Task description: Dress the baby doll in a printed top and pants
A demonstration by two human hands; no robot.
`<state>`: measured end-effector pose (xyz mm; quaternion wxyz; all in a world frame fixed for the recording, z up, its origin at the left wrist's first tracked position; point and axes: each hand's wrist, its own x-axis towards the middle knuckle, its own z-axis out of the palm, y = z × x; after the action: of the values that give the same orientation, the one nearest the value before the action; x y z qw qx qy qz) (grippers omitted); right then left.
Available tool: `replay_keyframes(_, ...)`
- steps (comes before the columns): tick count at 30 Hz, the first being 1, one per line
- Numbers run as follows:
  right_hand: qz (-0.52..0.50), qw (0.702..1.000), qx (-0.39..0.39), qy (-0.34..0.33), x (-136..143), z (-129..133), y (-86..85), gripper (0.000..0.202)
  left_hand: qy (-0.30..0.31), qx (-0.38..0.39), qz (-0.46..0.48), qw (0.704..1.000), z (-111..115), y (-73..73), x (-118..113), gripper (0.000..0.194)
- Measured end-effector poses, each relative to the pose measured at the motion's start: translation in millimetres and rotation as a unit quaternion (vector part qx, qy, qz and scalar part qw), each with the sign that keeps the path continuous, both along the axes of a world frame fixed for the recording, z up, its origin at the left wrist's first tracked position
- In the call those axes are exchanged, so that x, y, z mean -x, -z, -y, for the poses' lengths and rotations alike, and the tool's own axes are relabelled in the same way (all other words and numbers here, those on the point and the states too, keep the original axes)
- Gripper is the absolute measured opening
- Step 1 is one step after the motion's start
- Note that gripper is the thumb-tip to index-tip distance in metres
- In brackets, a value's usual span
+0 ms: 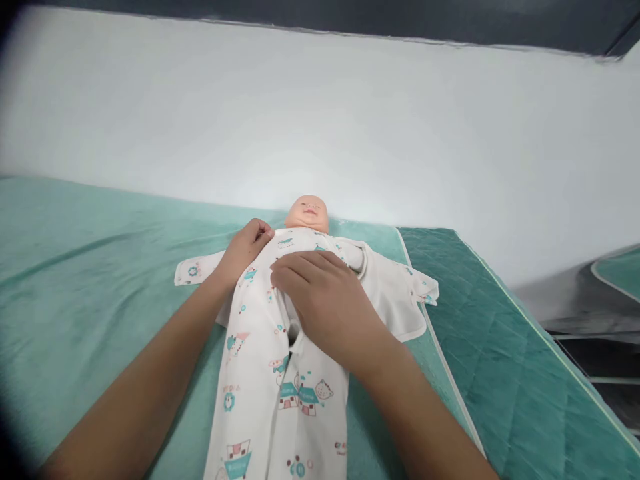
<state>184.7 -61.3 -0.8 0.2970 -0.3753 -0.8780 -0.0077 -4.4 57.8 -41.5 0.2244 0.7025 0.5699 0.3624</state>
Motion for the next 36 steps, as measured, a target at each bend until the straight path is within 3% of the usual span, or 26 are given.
replay_keyframes(4, -0.054, 0.998, 0.031, 0.013, 7.9, 0.7, 2.6, 0.024, -0.021, -0.007, 0.008, 1.000, -1.7, 0.7, -0.3, 0.010)
replay_keyframes(9, -0.066, 0.994, 0.088, 0.007, 4.8, 3.7, -1.4, 0.025, 0.044, 0.005, 0.051, 0.998, 2.8, 0.8, -0.5, 0.016)
replay_keyframes(14, -0.065, 0.996, 0.062, 0.024, 9.8, 18.8, 3.6, 0.033, 0.068, -0.025, 0.067, 0.995, 7.5, 3.3, 1.3, 0.023)
replay_keyframes(20, -0.074, 0.992, 0.044, 0.095, 20.5, 78.3, 30.9, 0.041, 0.058, -0.134, -0.001, 0.989, 15.7, 18.4, 12.9, 0.026)
replay_keyframes(26, -0.159, 0.977, 0.078, 0.117, 30.5, 156.3, 65.2, 0.044, 0.000, -0.223, -0.051, 0.973, 61.5, 37.3, 24.3, 0.032)
replay_keyframes(31, -0.174, 0.972, 0.095, 0.126, 38.9, 203.1, 62.3, 0.036, -0.014, -0.229, -0.081, 0.970, 98.3, 46.7, 37.2, 0.036)
replay_keyframes(36, -0.056, 0.972, 0.111, 0.200, 48.1, 225.0, 51.0, 0.035, -0.010, -0.221, -0.092, 0.971, 130.9, 45.6, 42.8, 0.030)
